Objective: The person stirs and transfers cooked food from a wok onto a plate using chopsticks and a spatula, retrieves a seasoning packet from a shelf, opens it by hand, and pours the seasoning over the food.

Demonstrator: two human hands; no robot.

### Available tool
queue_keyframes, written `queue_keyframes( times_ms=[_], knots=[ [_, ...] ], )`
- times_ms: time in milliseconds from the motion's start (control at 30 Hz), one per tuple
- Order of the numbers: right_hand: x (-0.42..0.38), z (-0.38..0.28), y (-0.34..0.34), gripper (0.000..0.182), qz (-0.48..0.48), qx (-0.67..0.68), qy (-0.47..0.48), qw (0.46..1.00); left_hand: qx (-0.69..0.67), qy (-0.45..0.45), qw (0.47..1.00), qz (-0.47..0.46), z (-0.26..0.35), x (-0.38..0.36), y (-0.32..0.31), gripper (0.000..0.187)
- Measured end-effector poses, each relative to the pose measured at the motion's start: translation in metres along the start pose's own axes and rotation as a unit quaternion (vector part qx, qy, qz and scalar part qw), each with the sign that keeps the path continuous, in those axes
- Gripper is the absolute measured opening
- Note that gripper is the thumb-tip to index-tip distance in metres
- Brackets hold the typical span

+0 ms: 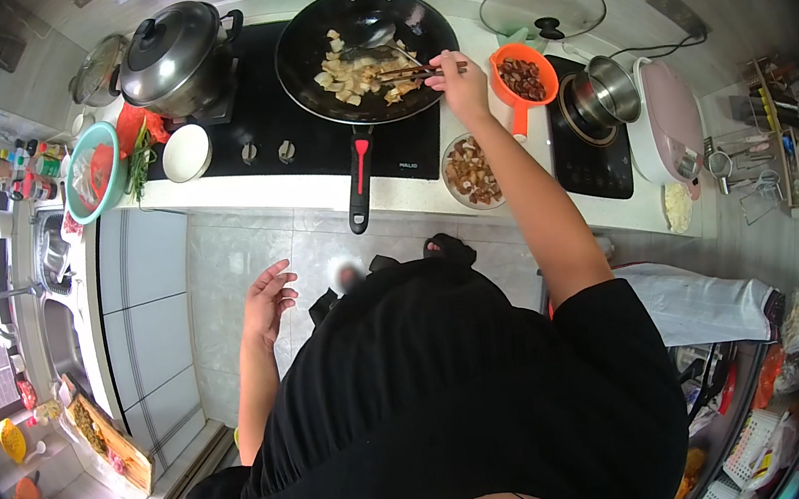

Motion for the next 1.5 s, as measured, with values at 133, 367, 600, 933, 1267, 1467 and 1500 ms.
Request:
queue_keyframes(
  times_ms=[133,367,600,933,1267,1467,1500],
  knots=[
    [0.014,0.027,-0.013,0.033,0.008,0.023,-0.033,0.999,-0.004,-0.001,1.0,0.007,-0.005,-0.004,0.005,0.031],
    [0.02,0.028,-0.012,0.035,0.041,0.065,-0.036,0.996,-0.028,-0.003,0.999,0.026,-0.013,-0.011,0.014,0.031],
    [0.004,-0.004,0.025,0.033,0.054,0.118,-0.06,0.99,-0.037,-0.006,0.999,0.025,-0.018,-0.009,0.016,0.032],
    [-0.014,-0.009,0.04,0.032,0.026,0.122,-0.016,0.992,-0.005,-0.01,1.0,-0.002,0.001,0.007,0.001,0.03],
    [-0.068,-0.086,0.106,0.032,0.076,0.139,-0.01,0.987,0.006,-0.003,1.0,0.003,0.002,0.006,0.0,0.03],
    [-0.14,-0.1,0.151,0.034,0.049,-0.013,-0.062,0.997,0.024,0.017,1.0,0.007,0.002,0.005,-0.003,0.03],
    [-0.148,-0.092,0.153,0.034,0.052,-0.034,-0.067,0.996,0.026,0.017,1.0,0.001,0.003,0.007,-0.005,0.031]
  ],
)
Point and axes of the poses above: each hand's wrist, its own x-axis towards the middle knuckle, its own y-axis out of the back of the hand, z = x × y, the point moved 4 cm from there along x, towards the middle knuckle, and after that the axes turned 11 degrees about x, right-handed, at the moved point
